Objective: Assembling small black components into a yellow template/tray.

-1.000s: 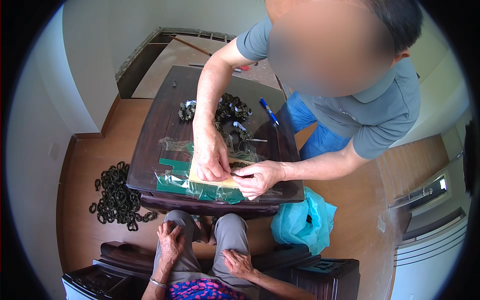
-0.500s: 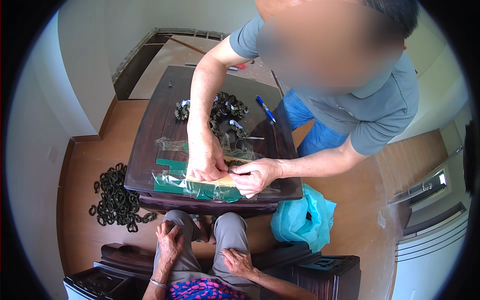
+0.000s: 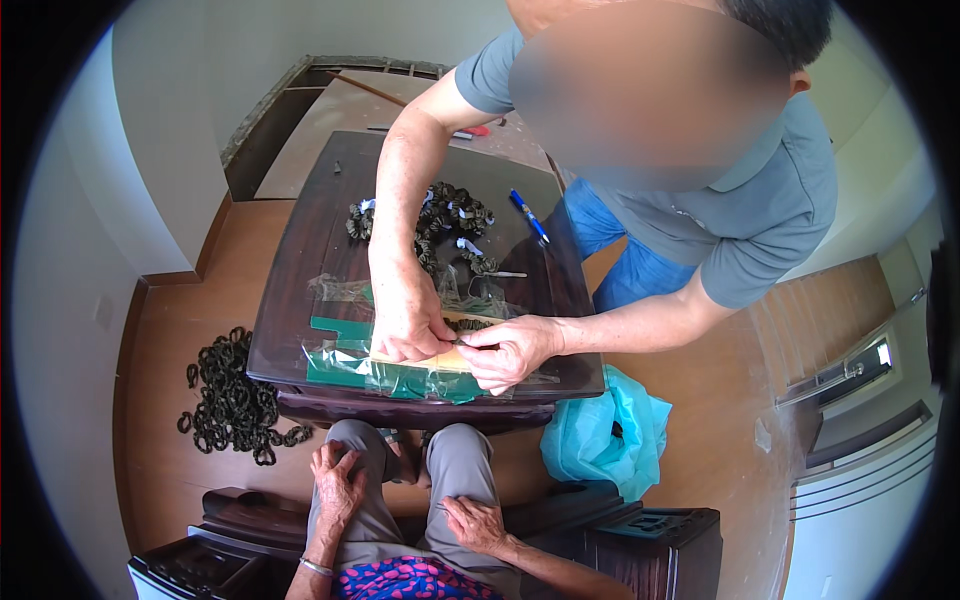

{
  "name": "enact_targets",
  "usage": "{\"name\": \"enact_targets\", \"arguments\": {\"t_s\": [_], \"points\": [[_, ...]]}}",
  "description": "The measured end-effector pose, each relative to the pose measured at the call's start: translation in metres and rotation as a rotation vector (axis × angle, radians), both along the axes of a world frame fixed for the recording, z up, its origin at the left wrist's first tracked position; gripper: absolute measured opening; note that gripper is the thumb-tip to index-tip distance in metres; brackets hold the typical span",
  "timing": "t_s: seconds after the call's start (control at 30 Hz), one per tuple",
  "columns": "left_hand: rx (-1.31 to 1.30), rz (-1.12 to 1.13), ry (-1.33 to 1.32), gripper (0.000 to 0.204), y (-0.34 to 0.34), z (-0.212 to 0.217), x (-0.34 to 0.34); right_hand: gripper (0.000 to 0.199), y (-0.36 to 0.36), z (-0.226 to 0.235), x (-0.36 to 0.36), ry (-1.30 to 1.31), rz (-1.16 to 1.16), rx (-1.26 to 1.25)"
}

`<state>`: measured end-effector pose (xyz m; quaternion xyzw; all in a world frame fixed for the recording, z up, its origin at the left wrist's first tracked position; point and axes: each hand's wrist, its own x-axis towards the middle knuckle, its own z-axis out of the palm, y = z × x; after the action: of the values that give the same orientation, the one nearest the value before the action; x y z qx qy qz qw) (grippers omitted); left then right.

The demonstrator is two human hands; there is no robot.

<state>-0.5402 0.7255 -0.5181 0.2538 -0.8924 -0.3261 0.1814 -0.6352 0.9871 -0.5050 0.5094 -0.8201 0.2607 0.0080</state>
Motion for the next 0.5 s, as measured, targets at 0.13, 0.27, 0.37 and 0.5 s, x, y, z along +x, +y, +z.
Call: {"name": "enact_targets", "arguments": {"t_s": [0.13,0.27,0.37,0.5], "points": [[0.047,0.006,-0.012,0.039,-0.0005,0.0014,0.002,0.03,-0.0016,-0.0015,0.0003,-0.002,0.007,-0.014],[0.048,0.008,-0.014,0.038,0.0001,0.0031,0.0013,0.03,-0.002,-0.0023,-0.0001,0.011,0.006,-0.04],[0.05,0.008,-0.023,0.039,-0.0002,0.0029,0.0009,0.03,-0.0019,-0.0022,-0.0001,0.007,0.006,-0.026],[0.047,0.011,-0.004,0.04,0.0006,-0.0019,0.0015,0.029,-0.0017,0.0009,-0.0005,-0.003,0.007,0.009]]}}
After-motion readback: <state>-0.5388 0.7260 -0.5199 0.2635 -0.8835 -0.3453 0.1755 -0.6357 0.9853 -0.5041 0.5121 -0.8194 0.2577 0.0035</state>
